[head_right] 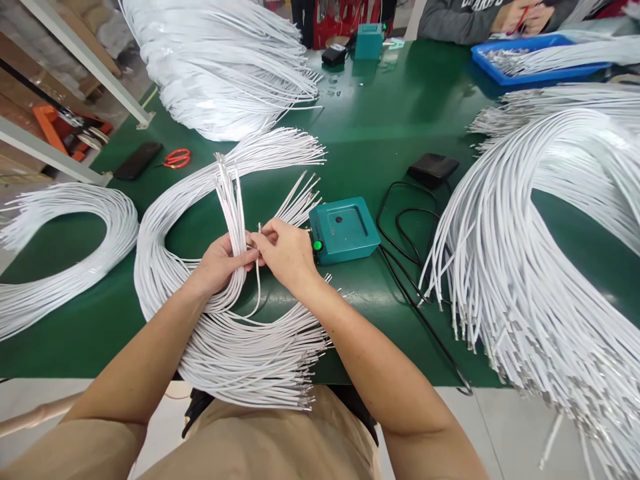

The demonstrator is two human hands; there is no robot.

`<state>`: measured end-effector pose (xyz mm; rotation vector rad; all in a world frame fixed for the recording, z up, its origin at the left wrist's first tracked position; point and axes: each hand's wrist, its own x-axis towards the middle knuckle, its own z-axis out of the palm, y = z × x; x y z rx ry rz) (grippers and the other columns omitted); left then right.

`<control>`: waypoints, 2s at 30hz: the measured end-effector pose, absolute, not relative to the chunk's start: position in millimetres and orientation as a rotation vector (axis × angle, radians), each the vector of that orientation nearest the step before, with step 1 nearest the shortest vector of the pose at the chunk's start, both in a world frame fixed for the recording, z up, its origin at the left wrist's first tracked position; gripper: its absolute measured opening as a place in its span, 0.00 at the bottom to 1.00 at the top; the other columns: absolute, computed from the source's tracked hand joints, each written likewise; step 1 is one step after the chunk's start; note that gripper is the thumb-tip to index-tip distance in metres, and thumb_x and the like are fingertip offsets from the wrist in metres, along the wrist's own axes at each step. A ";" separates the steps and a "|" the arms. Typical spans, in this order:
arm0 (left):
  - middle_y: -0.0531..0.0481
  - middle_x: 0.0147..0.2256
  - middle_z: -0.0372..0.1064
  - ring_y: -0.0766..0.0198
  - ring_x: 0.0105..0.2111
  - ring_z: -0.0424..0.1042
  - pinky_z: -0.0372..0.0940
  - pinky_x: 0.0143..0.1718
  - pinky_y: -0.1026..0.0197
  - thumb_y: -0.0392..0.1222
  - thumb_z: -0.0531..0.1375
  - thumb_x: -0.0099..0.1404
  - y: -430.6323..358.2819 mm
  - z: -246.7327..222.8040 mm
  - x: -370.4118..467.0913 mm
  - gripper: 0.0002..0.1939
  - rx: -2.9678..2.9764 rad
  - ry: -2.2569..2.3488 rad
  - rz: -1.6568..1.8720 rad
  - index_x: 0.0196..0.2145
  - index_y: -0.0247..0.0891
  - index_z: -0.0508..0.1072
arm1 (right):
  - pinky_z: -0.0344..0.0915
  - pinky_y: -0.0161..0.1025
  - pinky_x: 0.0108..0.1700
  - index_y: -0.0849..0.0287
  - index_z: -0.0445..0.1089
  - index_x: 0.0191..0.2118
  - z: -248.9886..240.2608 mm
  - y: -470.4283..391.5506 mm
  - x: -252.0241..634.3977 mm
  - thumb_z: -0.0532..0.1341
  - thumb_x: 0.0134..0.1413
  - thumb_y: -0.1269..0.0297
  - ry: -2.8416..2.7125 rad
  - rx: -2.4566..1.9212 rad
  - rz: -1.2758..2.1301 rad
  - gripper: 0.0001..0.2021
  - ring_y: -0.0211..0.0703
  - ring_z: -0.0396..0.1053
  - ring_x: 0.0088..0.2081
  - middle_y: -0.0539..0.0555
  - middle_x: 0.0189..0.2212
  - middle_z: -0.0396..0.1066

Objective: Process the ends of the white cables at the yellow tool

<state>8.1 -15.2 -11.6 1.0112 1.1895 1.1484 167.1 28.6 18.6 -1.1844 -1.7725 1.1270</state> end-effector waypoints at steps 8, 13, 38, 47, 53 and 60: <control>0.54 0.31 0.69 0.67 0.29 0.74 0.64 0.26 0.68 0.40 0.70 0.52 -15.9 -9.2 10.3 0.16 1.004 1.176 1.192 0.34 0.36 0.68 | 0.59 0.32 0.22 0.60 0.70 0.26 18.6 33.4 164.5 0.64 0.47 0.62 -1.392 -1.059 1.496 0.07 0.32 0.61 0.19 0.45 0.18 0.67; 0.55 0.28 0.68 0.72 0.25 0.68 0.61 0.24 0.69 0.39 0.71 0.50 -13.7 -9.1 12.0 0.17 0.920 1.154 1.308 0.32 0.36 0.66 | 0.55 0.31 0.22 0.62 0.71 0.26 20.8 30.5 160.2 0.64 0.47 0.64 -1.206 -0.930 1.758 0.06 0.29 0.56 0.18 0.44 0.15 0.62; 0.51 0.32 0.73 0.66 0.30 0.74 0.66 0.29 0.65 0.40 0.67 0.57 -18.4 -5.4 10.6 0.16 1.120 1.162 1.307 0.34 0.37 0.61 | 0.57 0.32 0.29 0.61 0.66 0.22 13.4 35.7 164.2 0.68 0.46 0.54 -0.976 -0.739 2.191 0.16 0.31 0.61 0.24 0.46 0.19 0.63; 0.52 0.32 0.72 0.67 0.30 0.73 0.66 0.28 0.66 0.40 0.67 0.57 -18.7 -6.2 11.0 0.16 1.153 1.146 1.353 0.38 0.38 0.64 | 0.63 0.33 0.31 0.62 0.74 0.29 21.4 32.3 163.0 0.66 0.43 0.64 -1.166 -0.963 1.858 0.07 0.31 0.64 0.24 0.49 0.24 0.72; 0.53 0.32 0.70 0.67 0.30 0.71 0.65 0.29 0.66 0.42 0.68 0.56 -19.6 -8.5 9.9 0.16 1.199 1.265 1.348 0.37 0.38 0.66 | 0.66 0.32 0.26 0.60 0.67 0.23 22.3 32.7 162.2 0.60 0.43 0.68 -1.317 -1.115 1.743 0.03 0.32 0.62 0.22 0.46 0.19 0.66; 0.53 0.32 0.70 0.67 0.30 0.71 0.65 0.31 0.65 0.44 0.68 0.55 -20.6 -7.9 9.2 0.17 1.233 1.328 1.323 0.39 0.39 0.67 | 0.69 0.36 0.26 0.60 0.67 0.25 26.1 39.0 172.3 0.61 0.49 0.63 -1.182 -1.068 2.073 0.07 0.31 0.57 0.20 0.46 0.20 0.61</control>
